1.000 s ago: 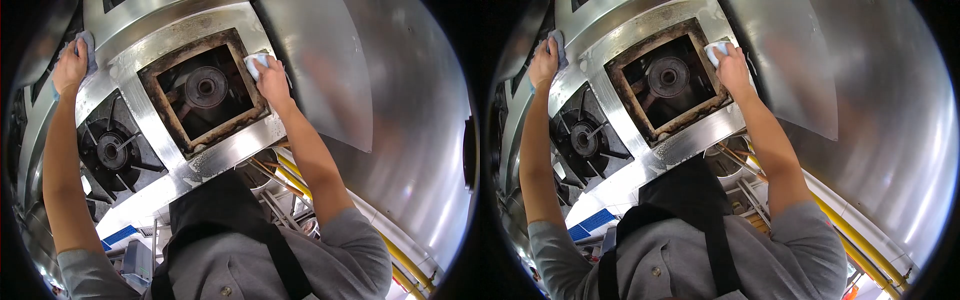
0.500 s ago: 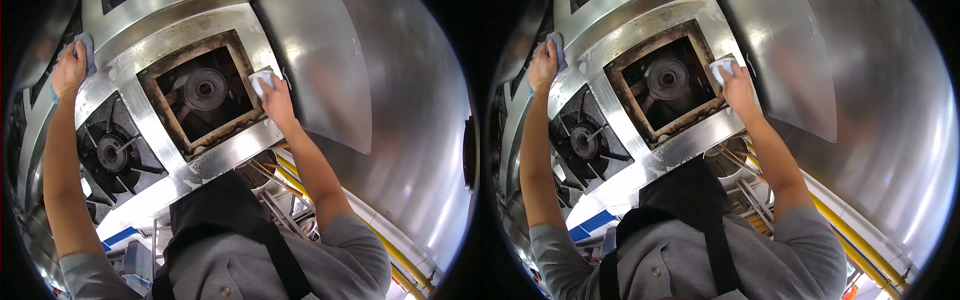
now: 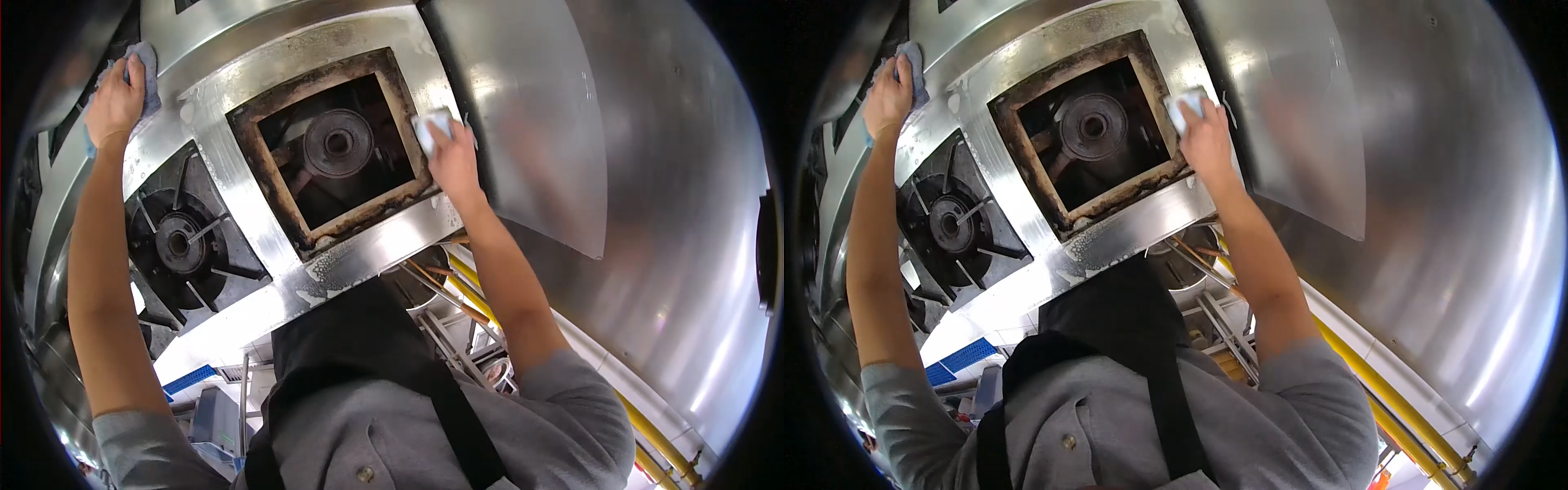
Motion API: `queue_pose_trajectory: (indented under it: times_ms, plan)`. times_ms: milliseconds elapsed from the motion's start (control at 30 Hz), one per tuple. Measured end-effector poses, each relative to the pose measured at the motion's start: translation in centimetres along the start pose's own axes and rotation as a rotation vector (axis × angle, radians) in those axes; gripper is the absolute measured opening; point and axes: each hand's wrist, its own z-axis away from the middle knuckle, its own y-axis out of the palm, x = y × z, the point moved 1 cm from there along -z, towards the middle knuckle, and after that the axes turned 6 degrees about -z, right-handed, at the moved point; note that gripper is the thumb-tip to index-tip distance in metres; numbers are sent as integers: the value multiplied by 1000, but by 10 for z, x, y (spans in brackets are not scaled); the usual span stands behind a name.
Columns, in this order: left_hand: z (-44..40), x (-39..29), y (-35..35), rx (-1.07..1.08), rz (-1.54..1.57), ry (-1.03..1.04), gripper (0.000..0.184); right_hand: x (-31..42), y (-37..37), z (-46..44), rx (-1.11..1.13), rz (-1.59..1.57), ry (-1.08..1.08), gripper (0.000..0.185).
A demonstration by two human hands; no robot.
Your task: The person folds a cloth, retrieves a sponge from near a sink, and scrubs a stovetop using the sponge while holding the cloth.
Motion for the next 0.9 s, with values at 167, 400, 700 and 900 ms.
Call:
queue_pose_trajectory:
  times_ms: [167,400,700,900]
  plan:
    - [-1,-5,-8,70,5,-16,61,-1,0,-26,-32,17,-8,44]
    - [-2,1,3,51,9,-3,61,-6,4,-34,-54,74,-47,44]
    - [-5,8,10,55,18,-11,63,-11,-3,38,-34,26,-86,43]
    - [-5,1,-2,127,-15,-25,63,-13,-21,98,28,8,101,47]
